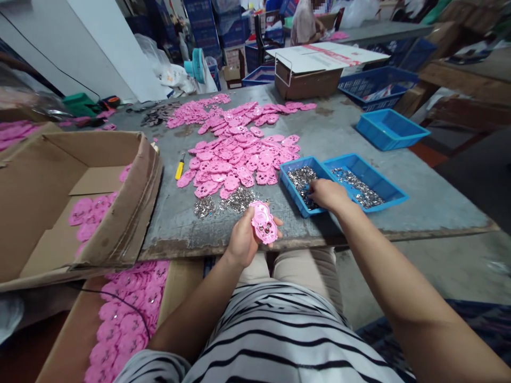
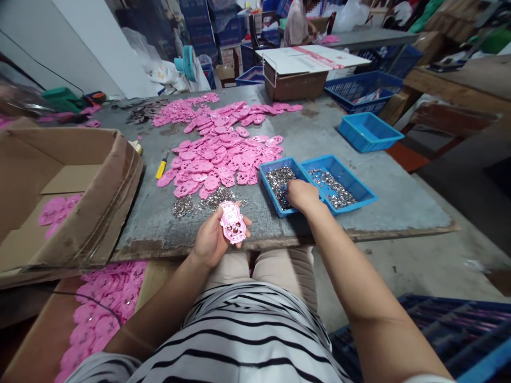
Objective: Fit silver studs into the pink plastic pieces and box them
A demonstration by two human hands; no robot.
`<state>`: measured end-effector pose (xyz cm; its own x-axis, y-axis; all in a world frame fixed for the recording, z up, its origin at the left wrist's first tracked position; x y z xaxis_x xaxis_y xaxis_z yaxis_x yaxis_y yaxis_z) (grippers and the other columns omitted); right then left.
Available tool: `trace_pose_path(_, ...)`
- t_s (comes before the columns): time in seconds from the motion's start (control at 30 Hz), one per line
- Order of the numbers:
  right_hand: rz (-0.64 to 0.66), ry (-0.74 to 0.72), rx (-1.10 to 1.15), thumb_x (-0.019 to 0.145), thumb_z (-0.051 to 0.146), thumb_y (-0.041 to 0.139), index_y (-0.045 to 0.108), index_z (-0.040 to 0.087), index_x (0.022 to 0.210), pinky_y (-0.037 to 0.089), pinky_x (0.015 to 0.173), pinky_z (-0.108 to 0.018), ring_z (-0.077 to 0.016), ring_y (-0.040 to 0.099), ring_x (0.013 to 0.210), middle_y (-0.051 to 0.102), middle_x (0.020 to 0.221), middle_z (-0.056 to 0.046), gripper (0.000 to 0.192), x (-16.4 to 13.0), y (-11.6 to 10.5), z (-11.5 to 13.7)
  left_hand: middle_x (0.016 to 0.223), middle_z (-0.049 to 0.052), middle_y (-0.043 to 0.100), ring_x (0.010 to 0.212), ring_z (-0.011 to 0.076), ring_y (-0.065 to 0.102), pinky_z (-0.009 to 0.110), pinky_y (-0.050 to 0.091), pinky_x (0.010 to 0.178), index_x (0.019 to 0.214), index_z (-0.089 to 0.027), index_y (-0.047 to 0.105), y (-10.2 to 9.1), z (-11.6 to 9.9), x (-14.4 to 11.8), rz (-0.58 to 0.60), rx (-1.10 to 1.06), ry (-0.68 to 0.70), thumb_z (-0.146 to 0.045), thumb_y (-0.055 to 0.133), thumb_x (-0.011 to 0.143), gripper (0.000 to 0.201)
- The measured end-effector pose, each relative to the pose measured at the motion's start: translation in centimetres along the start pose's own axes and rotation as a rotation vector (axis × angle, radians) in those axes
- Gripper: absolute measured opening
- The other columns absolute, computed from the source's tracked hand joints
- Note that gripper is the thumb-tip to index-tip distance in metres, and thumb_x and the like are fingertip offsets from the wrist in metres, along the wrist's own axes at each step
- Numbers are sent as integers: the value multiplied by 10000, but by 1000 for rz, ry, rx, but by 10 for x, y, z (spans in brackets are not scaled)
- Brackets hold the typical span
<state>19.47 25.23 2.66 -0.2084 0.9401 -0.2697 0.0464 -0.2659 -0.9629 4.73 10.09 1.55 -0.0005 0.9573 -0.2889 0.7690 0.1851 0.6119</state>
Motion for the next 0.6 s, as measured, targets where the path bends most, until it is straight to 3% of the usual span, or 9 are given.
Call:
trace_pose_path(0.2,-36,26,38,820,183,515,702,157,994,475,753,-352,-321,649,1022,696,1084,-183,257,1,0,-4,719,83,704,539,207,663,225,429,352,1082,-140,484,-2,3,0,-13,5,1,-464,444,904,372)
trace_pose_path(0.47,-226,10,153,869,193,469,662,189,961,439,702,-289,-239,657,928,713,1013,-121,213,-4,-17,-14,711,79,701,522,201,652,229,426,359,1075,-133,497,-9,4,1,-49,10,29,-531,566,819,478)
trace_pose_path(0.6,-381,-144,487,833,224,557,629,189,800,442,715,-288,-202,636,825,701,873,-76,86,-23,-32,-3,682,35,685,519,175,638,212,437,384,1060,-151,485,-8,6,0,-55,62,26,-485,747,672,575)
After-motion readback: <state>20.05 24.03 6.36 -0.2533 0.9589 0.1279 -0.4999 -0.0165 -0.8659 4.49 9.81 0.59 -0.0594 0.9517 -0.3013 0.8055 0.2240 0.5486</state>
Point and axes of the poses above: each hand's wrist, its own x-axis towards the middle knuckle, its own y-axis out of the palm, z = x × y, the point moved 10 cm from there along x, towards the middle knuckle
